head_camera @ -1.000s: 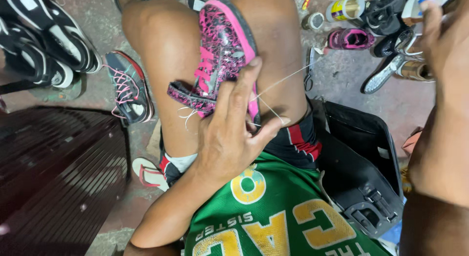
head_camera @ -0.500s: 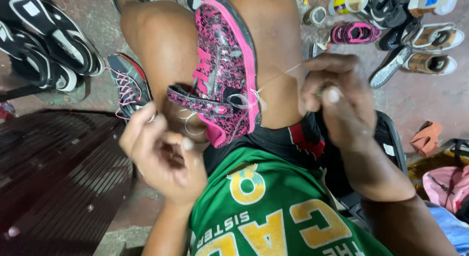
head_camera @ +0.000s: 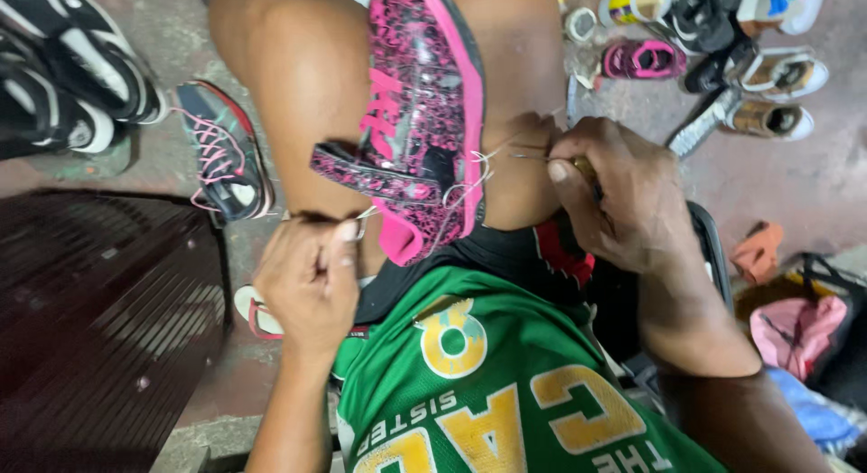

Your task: The person sits on the floor of a shoe repair shop and hand-stitches a pink children's shoe with a needle and thread, pulling stitches through the shoe upper and strap area, repositioning the shoe on their lap, and working the thread taut repeatedly.

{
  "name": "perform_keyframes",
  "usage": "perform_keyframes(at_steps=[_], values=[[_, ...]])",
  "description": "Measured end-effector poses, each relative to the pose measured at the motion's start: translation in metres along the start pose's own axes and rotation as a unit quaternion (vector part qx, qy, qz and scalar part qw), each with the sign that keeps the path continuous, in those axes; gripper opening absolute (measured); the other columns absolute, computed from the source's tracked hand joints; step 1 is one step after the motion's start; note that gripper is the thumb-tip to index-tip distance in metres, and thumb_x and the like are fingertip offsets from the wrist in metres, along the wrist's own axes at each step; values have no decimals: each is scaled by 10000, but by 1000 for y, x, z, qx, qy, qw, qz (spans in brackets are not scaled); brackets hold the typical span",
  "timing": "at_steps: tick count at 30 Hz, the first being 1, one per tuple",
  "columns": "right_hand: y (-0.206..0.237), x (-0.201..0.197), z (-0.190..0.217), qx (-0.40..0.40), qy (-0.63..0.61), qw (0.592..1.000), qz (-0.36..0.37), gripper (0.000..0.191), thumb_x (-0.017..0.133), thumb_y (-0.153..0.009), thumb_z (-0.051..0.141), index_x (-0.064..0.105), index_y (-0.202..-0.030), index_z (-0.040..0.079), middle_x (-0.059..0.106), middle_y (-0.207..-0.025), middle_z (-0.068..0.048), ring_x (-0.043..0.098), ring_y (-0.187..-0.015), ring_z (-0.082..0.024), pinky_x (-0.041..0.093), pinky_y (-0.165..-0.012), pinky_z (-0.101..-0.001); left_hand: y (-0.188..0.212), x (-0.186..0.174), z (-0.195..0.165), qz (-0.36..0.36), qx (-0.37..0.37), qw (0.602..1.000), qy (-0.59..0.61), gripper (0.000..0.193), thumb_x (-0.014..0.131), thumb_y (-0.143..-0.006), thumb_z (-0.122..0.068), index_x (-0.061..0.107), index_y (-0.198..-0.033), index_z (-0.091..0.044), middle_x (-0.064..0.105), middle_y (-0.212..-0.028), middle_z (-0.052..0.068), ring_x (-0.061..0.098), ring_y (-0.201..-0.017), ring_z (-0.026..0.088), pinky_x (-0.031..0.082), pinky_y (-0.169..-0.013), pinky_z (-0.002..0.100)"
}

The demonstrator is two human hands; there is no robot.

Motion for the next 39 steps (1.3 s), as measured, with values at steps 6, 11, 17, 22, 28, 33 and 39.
perform_keyframes(at_steps=[6,11,17,22,28,33,39], values=[[-6,1,1,-18,23,999,32,121,689,-947,5,611,-1025,55,652,-931,-125,658,-857,-350,528,-750,-438,5,-7,1,-12,-64,997,43,153,680,-999,-91,657,-906,28,609,-905,126,507,-713,156,402,-629,301],[-10,8,-2,-9,19,999,43,109,701,-940,10,618,-1000,47,636,-886,-146,643,-812,-363,511,-710,-442,16,7,5,-21,-80,954,288,172,602,-1113,-159,565,-1015,-23,616,-1243,142,574,-761,107,485,-685,241],[-4,23,-8,101,-389,915,25,156,612,-941,44,612,-1097,48,566,-1049,-83,530,-727,-120,434,-616,-263,17,12,14,-64,-182,781,594,245,595,-1153,-174,459,-978,-70,603,-819,71,536,-627,93,419,-503,188],[-8,49,8,44,-243,969,-2,701,904,-848,157,492,-1402,37,507,-895,4,455,-699,-54,398,-622,-214,16,-22,9,-54,-119,981,143,260,719,-963,-165,587,-1118,-2,593,-919,115,470,-610,87,389,-553,226],[-21,56,15,34,-165,985,-35,799,1005,-818,218,477,-1400,73,493,-813,48,455,-662,-43,433,-609,-208,43,-49,55,-15,-119,990,81,184,767,-940,-91,642,-816,-39,581,-744,25,474,-656,81,367,-621,212],[-23,54,12,61,-151,986,-17,839,1010,-795,227,480,-1428,79,477,-777,11,481,-687,-66,464,-650,-230,32,-64,78,-127,-202,965,104,329,806,-1010,-78,525,-841,-52,520,-860,24,401,-733,72,336,-642,224],[-10,31,8,98,-54,989,97,1049,942,-756,323,315,-1560,75,680,-975,-51,685,-845,-228,559,-729,-370,4,-1,-1,36,57,996,-65,339,781,-1013,-157,604,-1277,-38,660,-1200,132,674,-1089,293,548,-936,409]])
Point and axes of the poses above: each hand's wrist, its own y-axis away from the middle knuckle, its own x-axis out of the palm, z = x × y, the point moved 4 cm from there along -y, towards the middle knuckle
